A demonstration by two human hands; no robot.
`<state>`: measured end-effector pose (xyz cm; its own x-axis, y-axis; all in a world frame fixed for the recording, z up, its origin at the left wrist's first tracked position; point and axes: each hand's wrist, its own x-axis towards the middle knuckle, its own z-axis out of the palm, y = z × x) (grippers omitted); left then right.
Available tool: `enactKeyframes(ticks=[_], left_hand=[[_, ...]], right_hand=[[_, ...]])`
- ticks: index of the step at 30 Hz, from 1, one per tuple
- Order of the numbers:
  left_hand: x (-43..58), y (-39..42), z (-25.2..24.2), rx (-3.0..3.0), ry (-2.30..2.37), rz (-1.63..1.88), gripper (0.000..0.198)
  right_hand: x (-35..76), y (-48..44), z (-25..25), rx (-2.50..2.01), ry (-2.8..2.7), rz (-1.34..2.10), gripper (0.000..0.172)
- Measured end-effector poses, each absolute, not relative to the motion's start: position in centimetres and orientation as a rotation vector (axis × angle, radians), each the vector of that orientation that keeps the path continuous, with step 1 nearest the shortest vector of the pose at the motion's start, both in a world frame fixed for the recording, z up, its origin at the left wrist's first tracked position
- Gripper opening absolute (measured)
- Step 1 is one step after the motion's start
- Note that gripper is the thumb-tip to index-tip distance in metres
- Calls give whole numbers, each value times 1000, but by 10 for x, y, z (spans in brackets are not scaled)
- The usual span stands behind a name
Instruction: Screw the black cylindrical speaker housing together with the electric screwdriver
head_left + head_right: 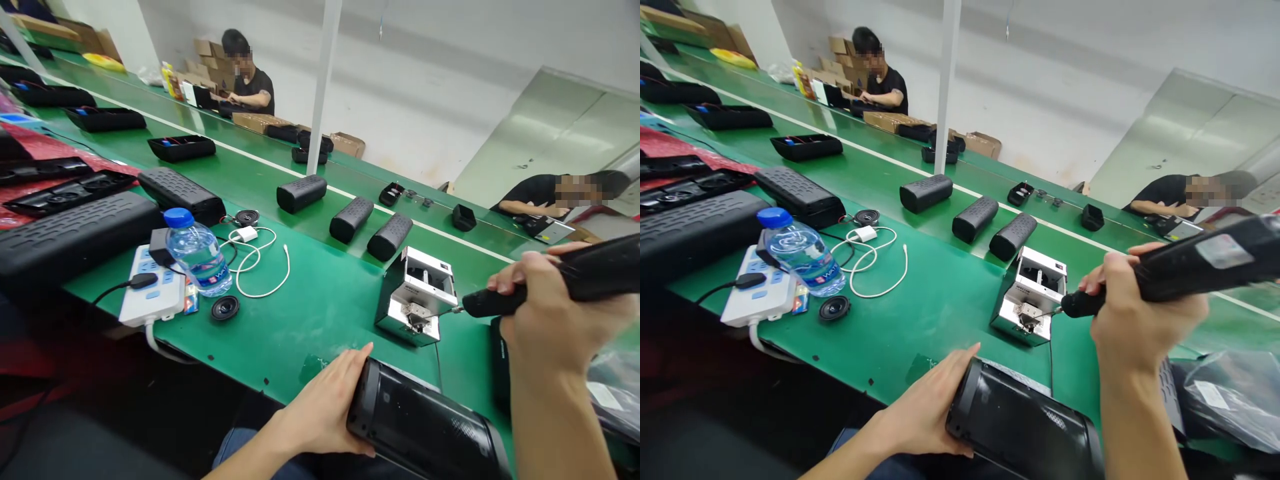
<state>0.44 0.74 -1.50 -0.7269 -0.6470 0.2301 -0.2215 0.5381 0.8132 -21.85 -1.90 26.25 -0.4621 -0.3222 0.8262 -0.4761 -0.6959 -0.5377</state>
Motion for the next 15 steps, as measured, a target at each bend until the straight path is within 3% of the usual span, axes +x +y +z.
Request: enactKeyframes(ticks=[15], left_hand=[[5,6,-11,689,-2257,-1060,167]], right_hand=[[-222,-27,256,1592,-1303,2452,29]])
